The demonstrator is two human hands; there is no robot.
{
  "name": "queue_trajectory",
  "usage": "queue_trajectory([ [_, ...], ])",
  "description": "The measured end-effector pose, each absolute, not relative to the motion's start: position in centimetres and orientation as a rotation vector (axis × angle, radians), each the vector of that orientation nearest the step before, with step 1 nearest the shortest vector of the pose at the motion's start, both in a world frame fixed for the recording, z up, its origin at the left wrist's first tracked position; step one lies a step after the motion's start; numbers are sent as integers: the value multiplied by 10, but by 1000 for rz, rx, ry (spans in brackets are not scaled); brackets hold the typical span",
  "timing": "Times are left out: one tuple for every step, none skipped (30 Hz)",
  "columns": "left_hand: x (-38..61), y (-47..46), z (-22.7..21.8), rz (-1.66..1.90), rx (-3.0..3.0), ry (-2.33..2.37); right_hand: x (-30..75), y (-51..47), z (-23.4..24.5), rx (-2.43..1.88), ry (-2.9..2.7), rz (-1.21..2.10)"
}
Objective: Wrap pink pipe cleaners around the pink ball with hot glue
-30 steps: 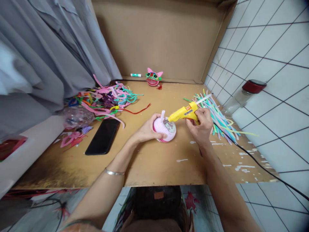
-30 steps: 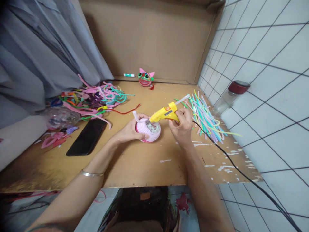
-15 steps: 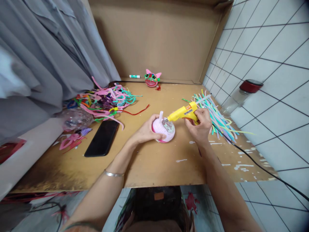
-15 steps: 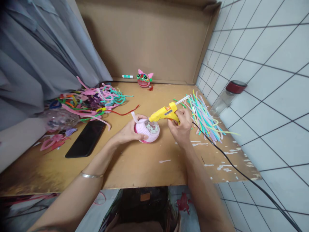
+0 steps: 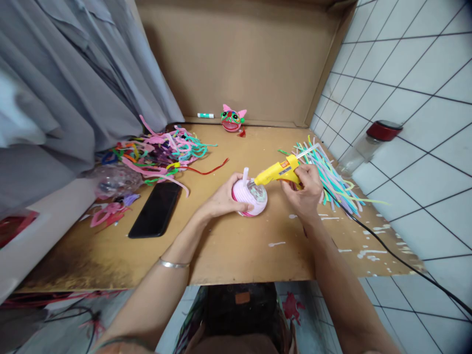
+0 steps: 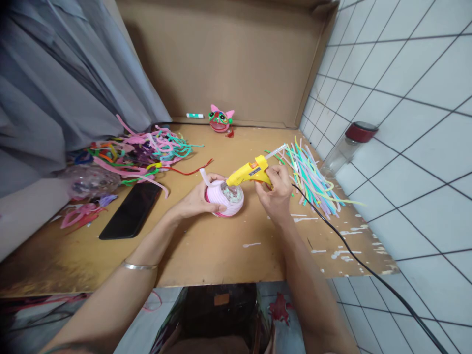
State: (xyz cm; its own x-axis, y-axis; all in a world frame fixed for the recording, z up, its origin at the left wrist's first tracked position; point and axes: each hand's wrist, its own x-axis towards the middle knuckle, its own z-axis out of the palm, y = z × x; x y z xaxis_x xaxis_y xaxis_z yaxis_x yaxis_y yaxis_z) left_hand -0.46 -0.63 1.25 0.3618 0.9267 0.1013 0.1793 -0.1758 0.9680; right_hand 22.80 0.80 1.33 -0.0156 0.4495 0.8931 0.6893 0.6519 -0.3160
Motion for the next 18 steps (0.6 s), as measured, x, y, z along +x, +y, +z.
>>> queue_trajectory([
  [-5, -6, 12, 929, 1617, 1011, 228, 8, 13, -935, -1653, -248],
  [-5, -6, 12, 929, 1618, 1011, 228, 9, 13, -925, -1653, -251],
  [-5, -6, 12, 931, 1619, 1011, 228, 9, 13, -922, -1651, -254],
  [-5, -6, 12, 933, 1619, 1010, 228, 9, 13, -929, -1648, -257],
  [-5, -6, 12, 934, 1618, 1009, 228, 9, 13, -944, -1644, -259],
  [-5, -6, 12, 935, 1616, 1007, 228, 9, 13, -966, -1642, -260],
  [-5, -6, 13, 935, 1614, 1006, 228, 9, 13, -990, -1640, -260],
  [-4, -6, 13, 934, 1611, 1005, 228, 8, 13, -1011, -1639, -261],
  [-4, -7, 13, 932, 1607, 1002, 228, 8, 13, -1021, -1639, -261],
  [-4, -7, 13, 931, 1605, 1000, 228, 8, 13, -1019, -1638, -261],
  [-4, -6, 13, 932, 1606, 997, 228, 8, 13, -1011, -1637, -259],
  [-4, -6, 13, 933, 1610, 994, 228, 8, 14, -1004, -1633, -260],
  [-5, -6, 13, 934, 1614, 991, 228, 8, 14, -1005, -1627, -261],
  [-5, -6, 13, 937, 1617, 988, 228, 8, 14, -1013, -1621, -264],
  [-5, -5, 12, 938, 1620, 984, 228, 8, 14, -1025, -1616, -268],
  [-5, -5, 12, 939, 1621, 981, 228, 8, 14, -1036, -1613, -272],
  [-5, -5, 11, 940, 1621, 979, 228, 9, 14, -1040, -1612, -274],
  [-5, -5, 11, 940, 1620, 979, 228, 9, 14, -1033, -1611, -275],
])
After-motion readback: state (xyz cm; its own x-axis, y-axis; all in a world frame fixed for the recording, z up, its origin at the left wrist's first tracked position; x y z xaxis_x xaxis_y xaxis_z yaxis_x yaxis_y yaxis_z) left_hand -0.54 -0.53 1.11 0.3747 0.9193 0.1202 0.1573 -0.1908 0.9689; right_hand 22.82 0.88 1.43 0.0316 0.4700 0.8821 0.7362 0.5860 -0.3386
